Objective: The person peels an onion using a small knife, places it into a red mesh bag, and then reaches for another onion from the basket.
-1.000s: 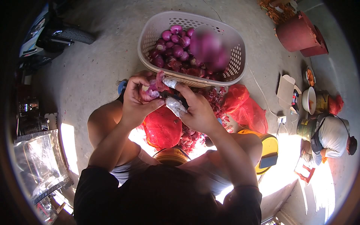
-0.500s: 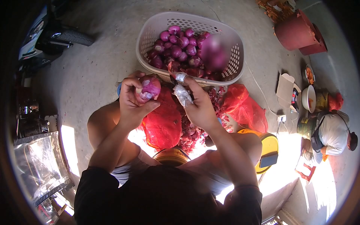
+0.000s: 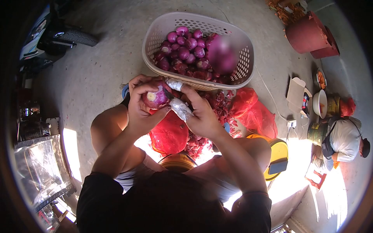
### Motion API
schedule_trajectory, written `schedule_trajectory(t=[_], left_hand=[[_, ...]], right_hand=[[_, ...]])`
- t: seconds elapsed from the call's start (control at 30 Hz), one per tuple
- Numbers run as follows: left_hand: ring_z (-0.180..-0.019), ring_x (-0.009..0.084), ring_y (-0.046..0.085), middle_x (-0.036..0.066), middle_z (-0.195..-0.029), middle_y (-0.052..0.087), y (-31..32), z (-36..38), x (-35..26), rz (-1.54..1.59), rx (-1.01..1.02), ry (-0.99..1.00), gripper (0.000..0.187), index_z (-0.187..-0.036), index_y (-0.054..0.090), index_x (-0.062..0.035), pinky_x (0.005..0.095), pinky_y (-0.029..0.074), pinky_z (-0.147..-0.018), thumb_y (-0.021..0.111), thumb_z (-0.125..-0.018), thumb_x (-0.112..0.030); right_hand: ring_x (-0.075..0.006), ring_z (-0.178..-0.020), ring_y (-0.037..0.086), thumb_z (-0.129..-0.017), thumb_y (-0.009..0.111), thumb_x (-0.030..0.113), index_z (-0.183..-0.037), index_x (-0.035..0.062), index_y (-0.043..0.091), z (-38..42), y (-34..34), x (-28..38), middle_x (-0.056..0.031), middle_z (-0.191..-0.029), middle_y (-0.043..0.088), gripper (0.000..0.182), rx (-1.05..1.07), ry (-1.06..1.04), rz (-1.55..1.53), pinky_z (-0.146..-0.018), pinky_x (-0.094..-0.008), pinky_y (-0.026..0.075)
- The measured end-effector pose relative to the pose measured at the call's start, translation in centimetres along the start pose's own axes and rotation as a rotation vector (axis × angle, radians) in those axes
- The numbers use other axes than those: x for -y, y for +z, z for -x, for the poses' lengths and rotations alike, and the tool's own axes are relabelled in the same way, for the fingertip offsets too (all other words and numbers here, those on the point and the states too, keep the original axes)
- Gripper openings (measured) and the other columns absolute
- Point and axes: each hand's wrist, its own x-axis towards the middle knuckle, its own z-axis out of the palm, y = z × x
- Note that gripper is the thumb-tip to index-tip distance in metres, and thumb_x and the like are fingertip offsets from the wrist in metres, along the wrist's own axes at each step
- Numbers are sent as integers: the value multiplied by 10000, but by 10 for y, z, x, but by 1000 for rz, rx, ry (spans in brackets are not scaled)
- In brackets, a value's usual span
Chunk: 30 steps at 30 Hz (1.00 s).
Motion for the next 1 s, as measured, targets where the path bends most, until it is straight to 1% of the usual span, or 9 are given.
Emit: schedule_trajectory(t=[0.1, 0.2, 0.37, 0.4, 0.47, 0.57, 0.77, 0.97, 1.0], left_hand=[[-1133, 246, 386, 112, -1143, 362, 0, -1, 2, -22, 21, 45, 516, -1053, 492, -78, 335, 347, -956, 738, -617, 48], [-1176, 233, 406, 93, -1163, 294, -1, -1, 3, -6, 61, 39, 555, -1089, 443, -74, 318, 383, -985, 698, -635, 118], [-1183, 210, 395, 84, -1179, 291, 2, 1, 4, 60, 44, -60, 580, -1115, 424, -64, 311, 395, -975, 696, -637, 121], [-1173, 205, 397, 85, -1166, 326, 3, 1, 3, 162, 23, -88, 576, -1123, 424, -64, 308, 402, -961, 694, -646, 114], [-1151, 195, 401, 87, -1142, 395, 8, 0, 0, 366, -20, -146, 568, -1139, 426, -64, 302, 418, -932, 691, -664, 99], [-1135, 158, 435, 74, -1187, 384, 3, 1, 1, 676, 46, -358, 581, -1166, 388, -56, 276, 441, -927, 645, -686, 149], [-1107, 142, 455, 62, -1207, 389, 2, 3, 6, 804, 40, -311, 589, -1176, 377, -67, 283, 438, -924, 622, -692, 163], [-1128, 165, 463, 68, -1209, 416, 0, 0, 0, 968, -12, -469, 628, -1242, 352, -81, 313, 399, -966, 588, -701, 133], [-1155, 199, 454, 90, -1227, 420, -1, -1, 0, 946, -12, -478, 604, -1248, 344, -73, 353, 381, -992, 586, -717, 84]], right_hand=[[-121, -971, 545, -830, 573, -33, -1233, 12, 440, 2, 1, -6, -98, -1108, 585, 427, -15, -4, -6, -845, -249, 422], [-151, -966, 577, -804, 580, -57, -1216, 11, 459, 0, 5, -10, -122, -1111, 595, 435, -78, -143, 60, -832, -261, 437], [-226, -944, 620, -773, 599, -53, -1165, 0, 503, -1, 3, -11, -171, -1062, 614, 407, -111, -297, 357, -810, -285, 462], [-239, -940, 626, -769, 601, -51, -1155, -3, 510, -2, 2, -9, -181, -1050, 616, 400, -112, -321, 442, -806, -290, 467], [-241, -933, 628, -777, 603, -40, -1144, -6, 518, -3, 4, -10, -184, -1043, 617, 379, -132, -298, 406, -801, -297, 471], [-226, -916, 629, -793, 593, -33, -1142, -6, 522, -1, 9, -14, -174, -1029, 622, 357, -169, -208, 254, -796, -296, 473], [-165, -935, 594, -832, 535, -55, -1195, -10, 483, -7, 7, -20, -130, -1057, 606, 369, -207, -184, 111, -834, -279, 457], [-173, -979, 569, -846, 473, -99, -1276, 6, 413, -3, -1, -10, -105, -1194, 515, 446, -162, -17, -70, -882, -276, 444], [-164, -954, 571, -847, 468, -101, -1290, 9, 396, 0, -2, -13, -102, -1187, 517, 461, -128, -27, -72, -862, -275, 452]])
